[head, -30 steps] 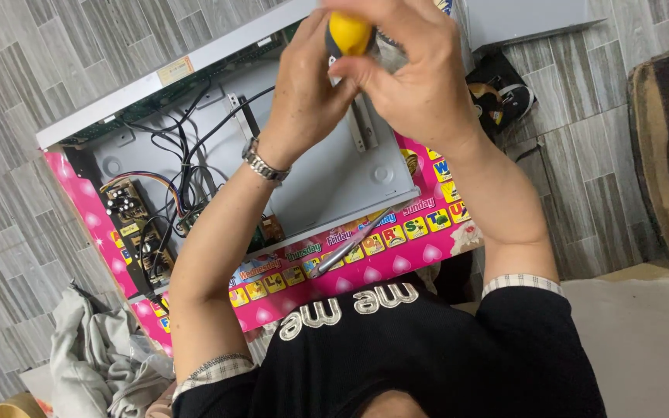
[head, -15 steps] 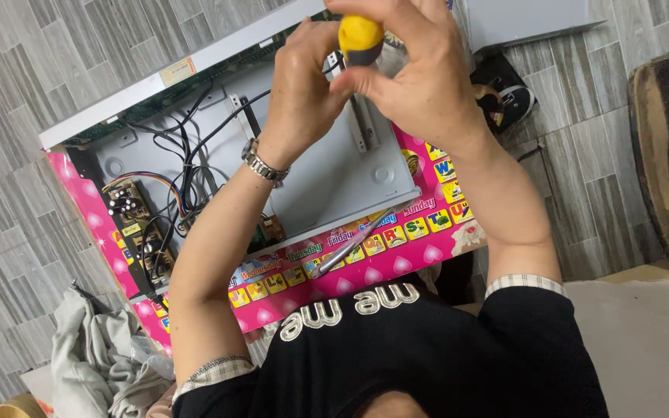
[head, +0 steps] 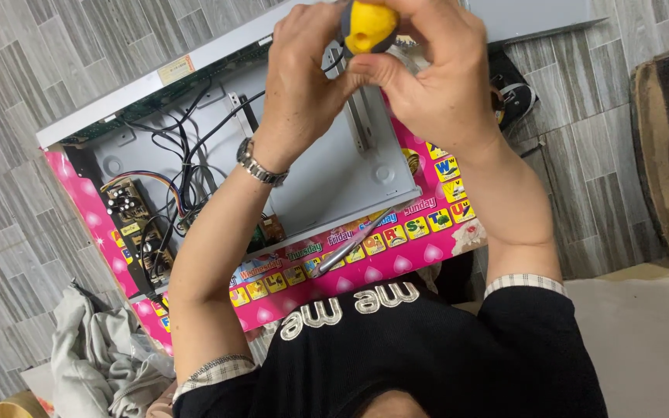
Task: Disassembling an electronic device by removing screws and internal components like a disc drive and circuit boards.
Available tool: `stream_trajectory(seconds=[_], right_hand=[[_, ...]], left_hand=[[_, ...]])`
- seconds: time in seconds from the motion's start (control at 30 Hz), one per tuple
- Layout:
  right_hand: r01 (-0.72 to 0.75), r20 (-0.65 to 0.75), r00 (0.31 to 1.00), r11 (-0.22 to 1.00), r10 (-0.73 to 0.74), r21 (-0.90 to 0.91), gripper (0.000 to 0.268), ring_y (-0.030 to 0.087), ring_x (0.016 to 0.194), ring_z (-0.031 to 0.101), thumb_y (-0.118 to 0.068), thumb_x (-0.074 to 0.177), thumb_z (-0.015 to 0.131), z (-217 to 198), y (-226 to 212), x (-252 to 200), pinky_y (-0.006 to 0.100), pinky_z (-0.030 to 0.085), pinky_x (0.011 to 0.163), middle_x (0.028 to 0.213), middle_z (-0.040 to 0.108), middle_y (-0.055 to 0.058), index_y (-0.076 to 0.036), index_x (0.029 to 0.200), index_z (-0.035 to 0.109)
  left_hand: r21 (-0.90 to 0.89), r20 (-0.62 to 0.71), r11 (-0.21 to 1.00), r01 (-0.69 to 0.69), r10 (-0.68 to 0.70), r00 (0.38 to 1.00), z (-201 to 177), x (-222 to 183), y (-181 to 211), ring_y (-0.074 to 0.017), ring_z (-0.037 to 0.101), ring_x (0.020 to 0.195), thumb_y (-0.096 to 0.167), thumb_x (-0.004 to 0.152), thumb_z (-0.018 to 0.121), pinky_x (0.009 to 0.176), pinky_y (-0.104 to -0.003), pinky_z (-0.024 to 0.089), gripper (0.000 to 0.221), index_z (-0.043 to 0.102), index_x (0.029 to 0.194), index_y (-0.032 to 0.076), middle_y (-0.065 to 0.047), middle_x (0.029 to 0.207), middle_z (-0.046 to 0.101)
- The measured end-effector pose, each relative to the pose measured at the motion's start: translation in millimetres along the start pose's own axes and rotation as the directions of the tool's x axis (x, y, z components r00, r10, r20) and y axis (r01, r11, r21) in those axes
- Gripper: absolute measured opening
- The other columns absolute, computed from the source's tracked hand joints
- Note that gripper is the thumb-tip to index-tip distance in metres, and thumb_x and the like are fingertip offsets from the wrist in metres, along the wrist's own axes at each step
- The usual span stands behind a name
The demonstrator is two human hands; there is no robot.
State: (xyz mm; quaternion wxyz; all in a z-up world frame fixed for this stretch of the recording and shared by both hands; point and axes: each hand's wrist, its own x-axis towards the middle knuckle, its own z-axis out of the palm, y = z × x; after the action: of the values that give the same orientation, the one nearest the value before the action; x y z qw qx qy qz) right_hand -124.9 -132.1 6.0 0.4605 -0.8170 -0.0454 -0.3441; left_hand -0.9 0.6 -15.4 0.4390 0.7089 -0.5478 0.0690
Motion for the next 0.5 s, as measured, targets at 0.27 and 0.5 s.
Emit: stream_trajectory(seconds=[0.27,0.5], right_hand=[[-0.059,-0.106,0.991,0.974,0.084,0.218,0.04,0.028,0.101,0.062,0.008,0.103,0.077,-20.9,-11.8,-10.6,0.041,0.057,0.101,0.114,0.059,0.016,0.004,0.131,0.048],[0.012,-0.156,0.988,0.993,0.007,0.121,0.042,0.031,0.105,0.067,0.002,0.106,0.075,-37.9,-18.9,-9.7,0.041,0.062,0.103,0.122,0.061,0.019,-0.002,0.136,0.047]], left_hand=[[0.016,0.26,0.987,0.159,-0.158,0.952,2.7,-15.0,-17.1,-0.0217,0.068,0.082,-0.007,0.069,0.086,0.073,-0.031,0.057,0.056,0.066,0.12,0.003,-0.01,0.107,0.073],[-0.079,0.145,0.972,0.222,-0.209,0.967,36.3,-1.8,-21.2,-0.0114,0.068,0.06,-0.004,0.075,0.079,0.055,-0.024,0.055,0.022,0.075,0.096,0.0,-0.007,0.081,0.077]])
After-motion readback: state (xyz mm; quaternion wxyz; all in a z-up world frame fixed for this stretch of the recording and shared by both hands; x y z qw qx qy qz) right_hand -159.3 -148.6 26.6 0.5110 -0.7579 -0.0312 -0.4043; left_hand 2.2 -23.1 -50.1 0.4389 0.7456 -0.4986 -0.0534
